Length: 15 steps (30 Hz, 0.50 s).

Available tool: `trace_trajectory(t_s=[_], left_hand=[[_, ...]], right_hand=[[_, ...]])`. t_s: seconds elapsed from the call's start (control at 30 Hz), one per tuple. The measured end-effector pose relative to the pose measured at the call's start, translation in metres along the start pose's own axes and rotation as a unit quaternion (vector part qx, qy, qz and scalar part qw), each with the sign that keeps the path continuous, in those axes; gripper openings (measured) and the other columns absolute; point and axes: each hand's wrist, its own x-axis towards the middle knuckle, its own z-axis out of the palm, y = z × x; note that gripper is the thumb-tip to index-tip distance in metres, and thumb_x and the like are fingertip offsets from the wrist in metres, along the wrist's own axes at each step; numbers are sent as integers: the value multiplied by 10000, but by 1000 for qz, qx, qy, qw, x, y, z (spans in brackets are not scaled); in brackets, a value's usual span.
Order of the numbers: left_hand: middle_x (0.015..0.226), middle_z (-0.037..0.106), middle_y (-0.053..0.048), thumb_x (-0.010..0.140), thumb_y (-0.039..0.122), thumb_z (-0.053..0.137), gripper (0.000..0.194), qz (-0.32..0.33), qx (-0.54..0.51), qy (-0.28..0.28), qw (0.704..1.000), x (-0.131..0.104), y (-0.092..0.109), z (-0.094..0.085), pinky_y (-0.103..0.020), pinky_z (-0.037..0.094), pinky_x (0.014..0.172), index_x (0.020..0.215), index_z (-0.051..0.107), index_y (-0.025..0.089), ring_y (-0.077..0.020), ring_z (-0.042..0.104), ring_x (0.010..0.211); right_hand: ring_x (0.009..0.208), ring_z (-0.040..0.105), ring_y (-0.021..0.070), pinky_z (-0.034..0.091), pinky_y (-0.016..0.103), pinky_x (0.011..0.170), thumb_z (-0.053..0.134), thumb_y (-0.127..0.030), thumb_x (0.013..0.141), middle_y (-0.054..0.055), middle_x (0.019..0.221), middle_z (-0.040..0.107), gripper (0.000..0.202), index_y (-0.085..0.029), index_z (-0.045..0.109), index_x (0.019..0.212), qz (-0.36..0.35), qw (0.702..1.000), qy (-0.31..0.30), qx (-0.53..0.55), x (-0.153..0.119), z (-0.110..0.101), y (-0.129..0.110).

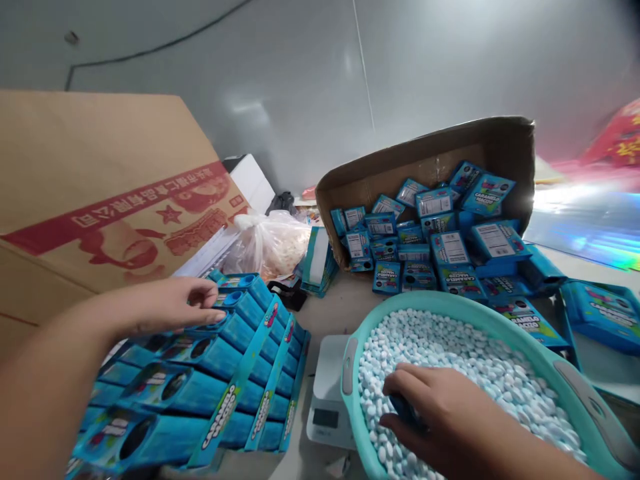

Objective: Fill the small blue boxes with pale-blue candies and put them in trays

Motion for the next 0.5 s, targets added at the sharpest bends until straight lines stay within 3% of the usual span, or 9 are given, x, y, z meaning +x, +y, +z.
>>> trace_trajectory(t_s=[0.13, 0.3, 0.43, 0.5], left_hand=[[497, 407, 69, 737, 654, 583, 470, 2, 20, -64, 998, 12, -11, -4, -224, 309, 651, 652, 438, 215, -149, 454, 637], [529, 409, 82, 712, 493, 615, 342, -19, 12, -234, 972, 22, -42, -16, -210, 305, 573, 652, 435, 209, -114, 437, 548], [496, 433, 79, 741, 429, 635, 321, 2, 45, -227, 973, 20, -42, -26, -202, 249, 539, 624, 447, 196, -96, 412, 505], [508, 484, 68, 743, 398, 669, 301, 18, 55, -180, 982, 2, -33, -31, -208, 258, 548, 616, 501, 183, -98, 430, 516]], right_hand=[[561, 567, 136, 352, 286, 494, 592, -194, 913, 0, 699, 642, 18, -187, 598, 897, -73, 993, 84, 29, 2, -8, -3], [612, 630, 142, 453, 268, 536, 513, -184, 977, 29, 741, 682, 71, -183, 584, 970, -101, 983, 149, 29, 3, -16, -7], [596, 636, 145, 469, 263, 516, 552, -238, 964, 22, 755, 685, 51, -201, 584, 979, -81, 986, 142, 30, 2, -13, 1], [600, 643, 148, 482, 263, 526, 592, -275, 944, 16, 772, 687, 71, -212, 597, 977, -42, 992, 116, 34, 2, -9, 8]])
